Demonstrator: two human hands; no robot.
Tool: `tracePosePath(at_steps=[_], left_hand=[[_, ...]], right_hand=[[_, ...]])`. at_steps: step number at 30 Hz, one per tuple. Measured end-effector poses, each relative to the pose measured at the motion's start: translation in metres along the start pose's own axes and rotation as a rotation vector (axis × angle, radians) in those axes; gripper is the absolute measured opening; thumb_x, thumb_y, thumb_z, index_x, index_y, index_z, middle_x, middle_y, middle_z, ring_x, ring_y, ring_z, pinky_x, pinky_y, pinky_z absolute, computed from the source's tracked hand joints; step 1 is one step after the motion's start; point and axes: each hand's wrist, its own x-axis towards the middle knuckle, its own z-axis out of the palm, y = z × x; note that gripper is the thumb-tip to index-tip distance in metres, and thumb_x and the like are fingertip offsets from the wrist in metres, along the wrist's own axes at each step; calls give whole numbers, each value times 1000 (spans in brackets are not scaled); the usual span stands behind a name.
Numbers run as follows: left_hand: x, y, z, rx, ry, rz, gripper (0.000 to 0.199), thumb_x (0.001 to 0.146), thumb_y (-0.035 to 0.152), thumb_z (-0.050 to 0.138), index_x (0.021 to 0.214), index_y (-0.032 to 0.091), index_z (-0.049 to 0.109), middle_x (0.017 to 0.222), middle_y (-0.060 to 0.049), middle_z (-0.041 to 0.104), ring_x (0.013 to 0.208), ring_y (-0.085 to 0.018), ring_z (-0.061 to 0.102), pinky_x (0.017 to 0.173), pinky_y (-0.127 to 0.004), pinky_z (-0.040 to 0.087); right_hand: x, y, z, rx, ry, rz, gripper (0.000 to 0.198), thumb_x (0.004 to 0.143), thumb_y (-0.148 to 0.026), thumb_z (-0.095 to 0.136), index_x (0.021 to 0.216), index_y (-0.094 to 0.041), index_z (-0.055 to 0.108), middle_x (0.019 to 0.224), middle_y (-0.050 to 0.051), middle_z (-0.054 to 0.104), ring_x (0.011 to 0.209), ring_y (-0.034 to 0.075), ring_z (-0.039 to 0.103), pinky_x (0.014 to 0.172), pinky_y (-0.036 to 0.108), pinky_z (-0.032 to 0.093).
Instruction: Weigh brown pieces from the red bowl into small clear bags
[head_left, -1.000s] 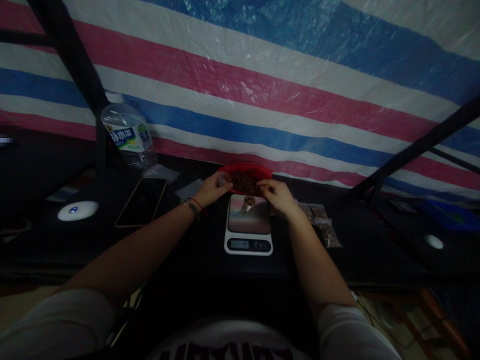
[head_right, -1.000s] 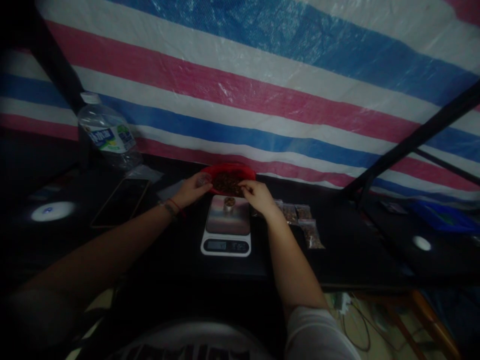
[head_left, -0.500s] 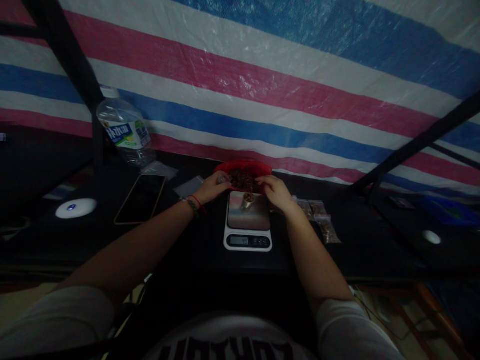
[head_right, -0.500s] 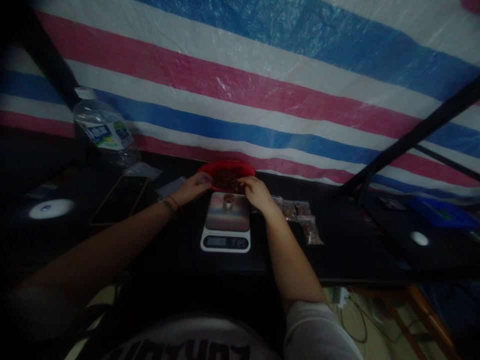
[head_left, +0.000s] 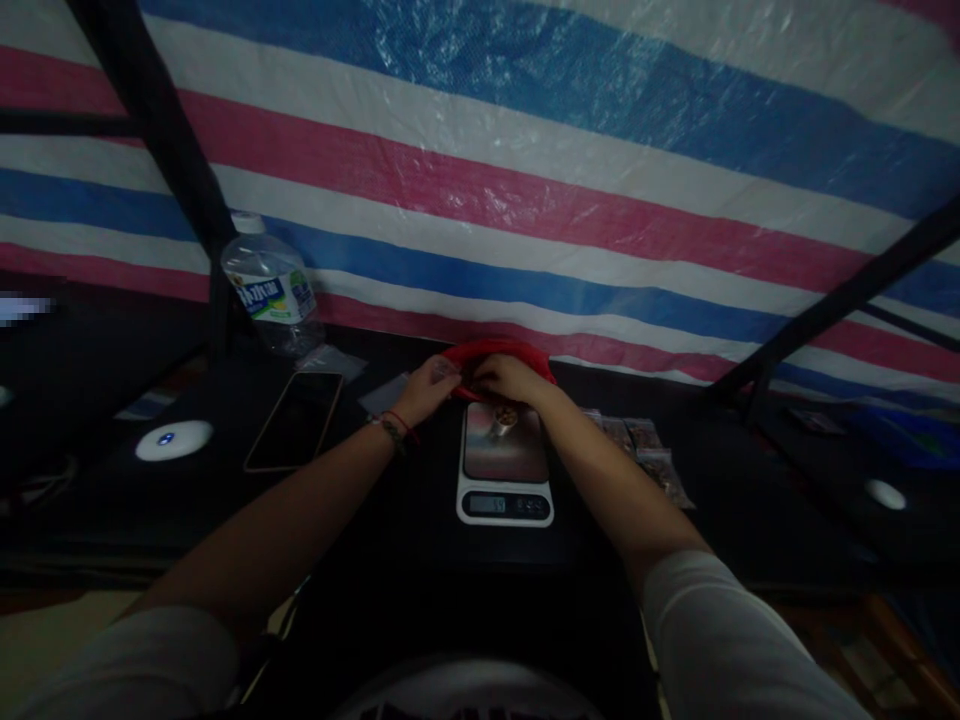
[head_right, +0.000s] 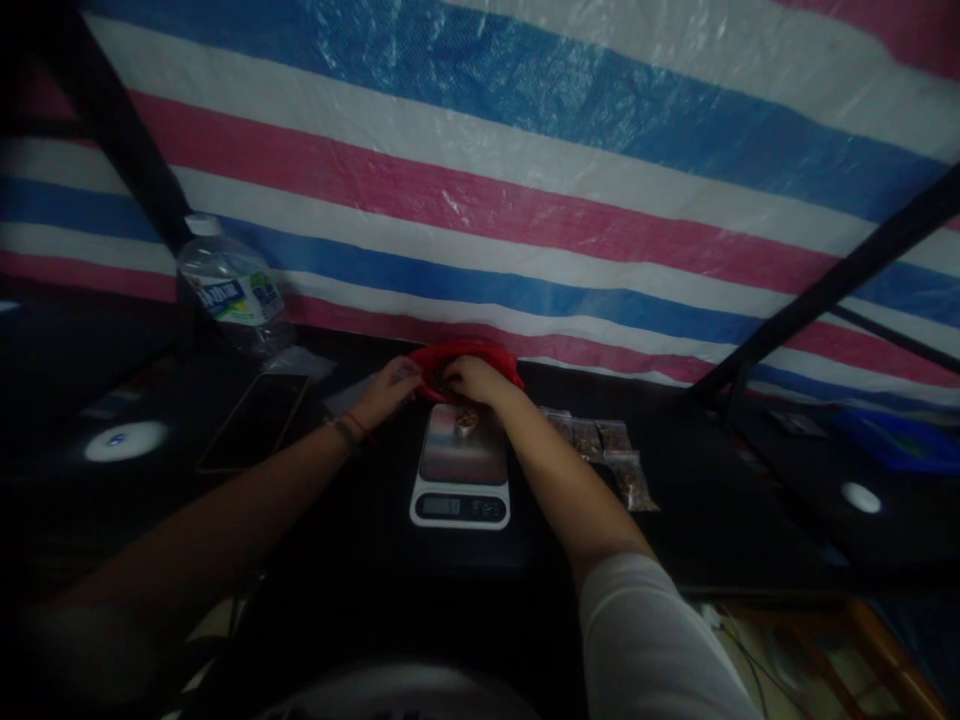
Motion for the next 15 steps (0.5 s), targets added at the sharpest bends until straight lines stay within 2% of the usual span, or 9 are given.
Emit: tracePosePath(at_steps=[2, 5, 10, 15], left_hand=[[0, 1, -1, -2, -11, 3, 26, 79, 39, 59, 94, 17, 58, 82, -1, 61, 64, -13, 56, 61, -26, 46], [-1, 2, -2, -8, -35, -3, 29, 80, 41, 58, 95, 17, 58, 83, -1, 61, 64, -12, 56, 62, -26, 47], [-2, 2, -1, -38, -48, -11, 33, 79, 42, 59, 98, 16, 58, 88, -3, 63, 66, -13, 57, 64, -27, 49], [0, -1, 0, -12, -39, 3, 28, 80, 39, 59, 95, 16, 59, 83, -2, 64, 69, -14, 58, 64, -28, 49]], right_hand=[[10, 3, 5, 3, -79, -17, 26, 81, -9, 61, 100, -18, 77, 100, 6, 75, 87, 17, 67, 81, 24, 47], [20, 8, 11, -20, -107, -16, 22, 80, -10, 63, 93, -19, 78, 90, 4, 76, 78, 15, 66, 74, 22, 46], [20, 14, 9, -101, -66, 38, 16, 79, -15, 68, 91, -20, 78, 88, 3, 76, 73, 15, 66, 69, 22, 46], [3, 16, 5, -85, 48, 41, 17, 81, -15, 66, 93, -19, 78, 93, 6, 77, 82, 19, 69, 77, 26, 49]])
